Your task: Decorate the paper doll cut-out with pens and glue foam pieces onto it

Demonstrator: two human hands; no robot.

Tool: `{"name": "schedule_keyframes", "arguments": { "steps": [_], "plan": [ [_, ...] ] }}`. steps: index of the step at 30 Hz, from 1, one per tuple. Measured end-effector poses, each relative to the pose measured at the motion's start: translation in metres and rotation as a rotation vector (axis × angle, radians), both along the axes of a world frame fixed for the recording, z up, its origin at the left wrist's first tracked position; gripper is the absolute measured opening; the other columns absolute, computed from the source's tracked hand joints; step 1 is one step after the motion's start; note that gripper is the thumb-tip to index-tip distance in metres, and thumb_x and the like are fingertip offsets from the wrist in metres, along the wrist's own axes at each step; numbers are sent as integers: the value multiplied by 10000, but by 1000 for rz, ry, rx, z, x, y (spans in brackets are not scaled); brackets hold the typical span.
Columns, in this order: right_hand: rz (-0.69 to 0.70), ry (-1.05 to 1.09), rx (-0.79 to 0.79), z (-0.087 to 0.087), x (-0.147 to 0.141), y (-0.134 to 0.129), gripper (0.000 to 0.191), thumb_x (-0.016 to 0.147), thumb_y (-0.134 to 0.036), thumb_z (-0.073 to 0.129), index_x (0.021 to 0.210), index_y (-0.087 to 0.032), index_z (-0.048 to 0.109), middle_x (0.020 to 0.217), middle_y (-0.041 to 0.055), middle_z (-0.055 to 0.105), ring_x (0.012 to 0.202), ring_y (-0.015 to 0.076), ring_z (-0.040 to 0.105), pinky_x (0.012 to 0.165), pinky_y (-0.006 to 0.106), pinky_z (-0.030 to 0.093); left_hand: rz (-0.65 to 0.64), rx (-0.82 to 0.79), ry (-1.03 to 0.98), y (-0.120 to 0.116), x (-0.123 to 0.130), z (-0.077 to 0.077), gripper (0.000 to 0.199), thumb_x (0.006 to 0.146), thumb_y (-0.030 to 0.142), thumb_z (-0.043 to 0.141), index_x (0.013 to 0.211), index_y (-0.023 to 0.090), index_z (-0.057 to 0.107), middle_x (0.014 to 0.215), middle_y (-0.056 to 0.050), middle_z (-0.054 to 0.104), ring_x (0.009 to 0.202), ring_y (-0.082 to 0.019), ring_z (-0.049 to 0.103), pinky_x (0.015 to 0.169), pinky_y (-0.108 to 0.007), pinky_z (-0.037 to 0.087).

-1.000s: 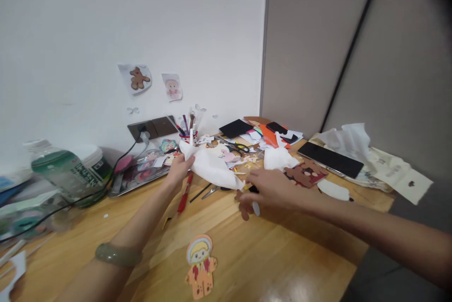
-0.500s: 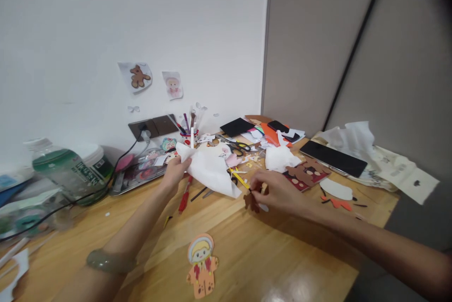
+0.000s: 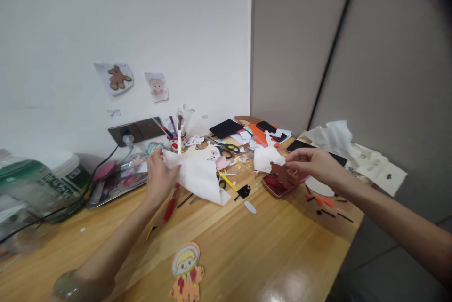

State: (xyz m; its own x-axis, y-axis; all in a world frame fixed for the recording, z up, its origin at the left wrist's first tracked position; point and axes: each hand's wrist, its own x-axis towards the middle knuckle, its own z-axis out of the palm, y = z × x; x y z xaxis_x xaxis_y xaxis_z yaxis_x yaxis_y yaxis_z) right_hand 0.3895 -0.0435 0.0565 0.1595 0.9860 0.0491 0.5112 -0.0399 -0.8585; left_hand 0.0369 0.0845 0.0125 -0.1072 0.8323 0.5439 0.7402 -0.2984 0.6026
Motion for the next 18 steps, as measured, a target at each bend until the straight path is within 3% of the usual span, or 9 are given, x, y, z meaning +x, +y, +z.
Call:
{"name": "schedule_keyframes", "arguments": {
  "steps": [4,7,9,10,13,18],
  "plan": [
    [3,-211,54,-10,4,8,109,663,-310,592,650,-204,614,588,11,620,537,157,564,455,251,417,39,145,233,-7,15,5,643,654,244,595,1233,134,338,1226,-160,315,1185,-322,274,968,-480,252],
    [6,-234,62,-7,-5,13,93,654,-284,593,634,-196,617,582,11,616,505,143,550,417,234,384,-95,158,236,-18,34,8,440,678,243,571,1103,163,492,1187,-131,398,1162,-317,317,960,-478,250],
    [38,-108,-1,-1,-13,13,75,647,-257,602,634,-184,609,579,12,616,498,133,550,418,224,388,-292,40,118,-29,52,11,269,709,265,536,965,193,574,1073,-86,524,1074,-276,434,924,-430,310],
    [58,-23,-38,2,-17,13,69,642,-244,610,631,-176,604,574,11,614,501,127,553,428,220,396,-415,-95,20,-36,63,12,214,726,282,516,906,196,595,998,-67,583,988,-250,505,876,-391,361],
    [100,209,-132,8,-24,11,88,634,-235,640,637,-163,590,550,3,601,489,104,540,436,203,392,-656,-462,-287,-57,98,19,234,697,328,560,868,178,615,907,-63,648,838,-216,574,735,-316,425],
    [119,361,-178,4,-27,3,136,634,-263,678,682,-161,600,541,-13,589,477,82,524,442,186,383,-910,-682,-410,-81,140,31,225,654,277,622,860,189,631,791,-31,664,709,-159,579,608,-249,411]
  ]
}}
